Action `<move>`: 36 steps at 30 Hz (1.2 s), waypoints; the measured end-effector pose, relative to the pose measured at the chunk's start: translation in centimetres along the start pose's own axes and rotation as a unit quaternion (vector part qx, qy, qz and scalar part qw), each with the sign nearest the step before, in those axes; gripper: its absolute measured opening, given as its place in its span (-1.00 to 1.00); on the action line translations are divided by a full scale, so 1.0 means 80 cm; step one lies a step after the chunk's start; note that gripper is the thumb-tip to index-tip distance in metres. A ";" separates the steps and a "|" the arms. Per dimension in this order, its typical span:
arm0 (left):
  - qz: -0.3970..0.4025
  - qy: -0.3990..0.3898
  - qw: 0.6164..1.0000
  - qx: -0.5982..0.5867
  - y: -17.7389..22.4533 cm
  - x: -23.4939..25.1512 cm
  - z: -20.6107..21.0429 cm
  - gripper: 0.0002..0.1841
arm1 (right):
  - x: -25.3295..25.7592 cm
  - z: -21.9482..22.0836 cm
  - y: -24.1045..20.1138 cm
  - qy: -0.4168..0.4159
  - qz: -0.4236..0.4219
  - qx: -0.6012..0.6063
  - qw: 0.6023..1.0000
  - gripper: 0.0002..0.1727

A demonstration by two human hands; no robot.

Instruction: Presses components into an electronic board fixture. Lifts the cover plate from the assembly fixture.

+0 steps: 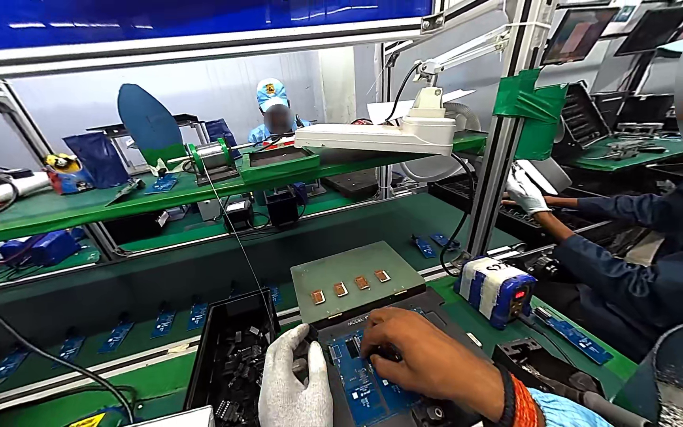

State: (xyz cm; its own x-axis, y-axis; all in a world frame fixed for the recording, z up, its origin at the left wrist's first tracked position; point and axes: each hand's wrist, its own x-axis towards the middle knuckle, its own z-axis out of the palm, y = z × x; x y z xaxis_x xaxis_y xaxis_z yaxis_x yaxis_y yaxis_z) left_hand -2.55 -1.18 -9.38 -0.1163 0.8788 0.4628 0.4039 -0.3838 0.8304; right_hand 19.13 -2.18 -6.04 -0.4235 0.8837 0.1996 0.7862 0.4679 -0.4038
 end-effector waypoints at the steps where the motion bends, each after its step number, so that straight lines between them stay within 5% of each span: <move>1: 0.000 0.000 1.000 0.000 -0.001 0.001 -0.001 -0.71 | 0.002 0.001 0.001 0.007 -0.006 -0.001 1.000 -0.77; 21: 0.026 -0.004 0.999 0.042 -0.015 0.005 0.001 -0.71 | 0.019 0.000 0.008 0.024 0.083 -0.005 0.996 -0.76; 36: 0.025 0.002 0.998 0.053 -0.018 0.005 0.005 -0.71 | 0.016 -0.003 0.001 0.006 0.060 -0.054 0.997 -0.74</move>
State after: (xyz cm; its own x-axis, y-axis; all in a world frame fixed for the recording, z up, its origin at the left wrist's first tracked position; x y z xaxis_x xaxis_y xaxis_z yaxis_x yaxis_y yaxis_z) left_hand -2.79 -0.16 -10.49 -0.0966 0.8578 0.5049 0.5027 -0.3957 0.7686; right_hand 18.73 -0.98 -5.58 -0.3187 0.9330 0.1673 0.8748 0.3575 -0.3270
